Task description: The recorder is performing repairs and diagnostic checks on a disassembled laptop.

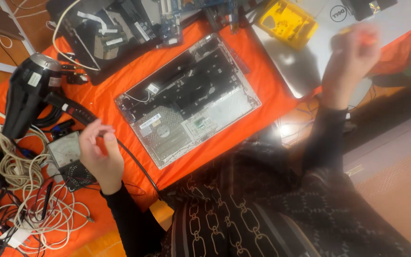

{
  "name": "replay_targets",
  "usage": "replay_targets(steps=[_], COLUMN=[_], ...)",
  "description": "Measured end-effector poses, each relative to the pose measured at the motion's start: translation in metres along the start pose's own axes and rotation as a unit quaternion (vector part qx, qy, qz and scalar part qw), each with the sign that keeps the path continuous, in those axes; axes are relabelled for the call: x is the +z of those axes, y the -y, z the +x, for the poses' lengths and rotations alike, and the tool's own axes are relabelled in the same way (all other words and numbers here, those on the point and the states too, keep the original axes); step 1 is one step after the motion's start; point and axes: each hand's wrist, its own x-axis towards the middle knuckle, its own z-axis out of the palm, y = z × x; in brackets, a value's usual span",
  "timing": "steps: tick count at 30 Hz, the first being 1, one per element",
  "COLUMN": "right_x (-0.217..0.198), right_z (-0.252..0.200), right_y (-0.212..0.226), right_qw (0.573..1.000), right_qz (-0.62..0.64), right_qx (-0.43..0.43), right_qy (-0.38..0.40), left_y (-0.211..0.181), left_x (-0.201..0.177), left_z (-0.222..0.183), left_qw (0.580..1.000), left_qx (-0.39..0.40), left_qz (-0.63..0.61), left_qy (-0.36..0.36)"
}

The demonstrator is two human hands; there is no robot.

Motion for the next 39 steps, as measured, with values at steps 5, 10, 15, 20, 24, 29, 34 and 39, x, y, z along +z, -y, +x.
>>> replay_targets(steps=[5, 10, 15, 20, 24, 29, 34, 39], right_x=[0.003, -0.020, -0.014, -0.011, -0.054, -0.018, -0.023, -0.011], right_z=[0.026, 0.032, 0.025, 0.011, 0.006, 0.000, 0.007, 0.005], right_y=[0.000, -0.019, -0.013, -0.016, -0.040, -0.008, -0.009, -0.004], right_qw=[0.993, 0.990, 0.992, 0.966, 0.906, 0.676, 0.636, 0.589], right_qz=[0.024, 0.030, -0.019, -0.130, -0.223, -0.605, -0.630, -0.677], right_qx=[-0.033, -0.069, -0.100, -0.163, -0.192, -0.386, -0.417, -0.416], right_qy=[-0.109, -0.117, -0.075, -0.153, -0.303, -0.169, -0.159, -0.147], left_y=[0.019, 0.009, 0.014, 0.012, 0.016, 0.018, 0.022, 0.023], left_x=[0.006, 0.016, 0.021, 0.025, 0.027, 0.029, 0.030, 0.030], left_z=[-0.023, -0.013, -0.007, -0.007, -0.006, -0.008, -0.013, -0.014], left_qw=[0.997, 0.986, 0.972, 0.973, 0.969, 0.964, 0.952, 0.945], left_qx=[0.006, 0.032, 0.043, 0.031, 0.037, 0.031, 0.025, 0.026], left_qz=[0.076, 0.165, 0.220, 0.217, 0.232, 0.252, 0.292, 0.316], left_qy=[-0.008, 0.022, 0.063, 0.072, 0.079, 0.084, 0.083, 0.074])
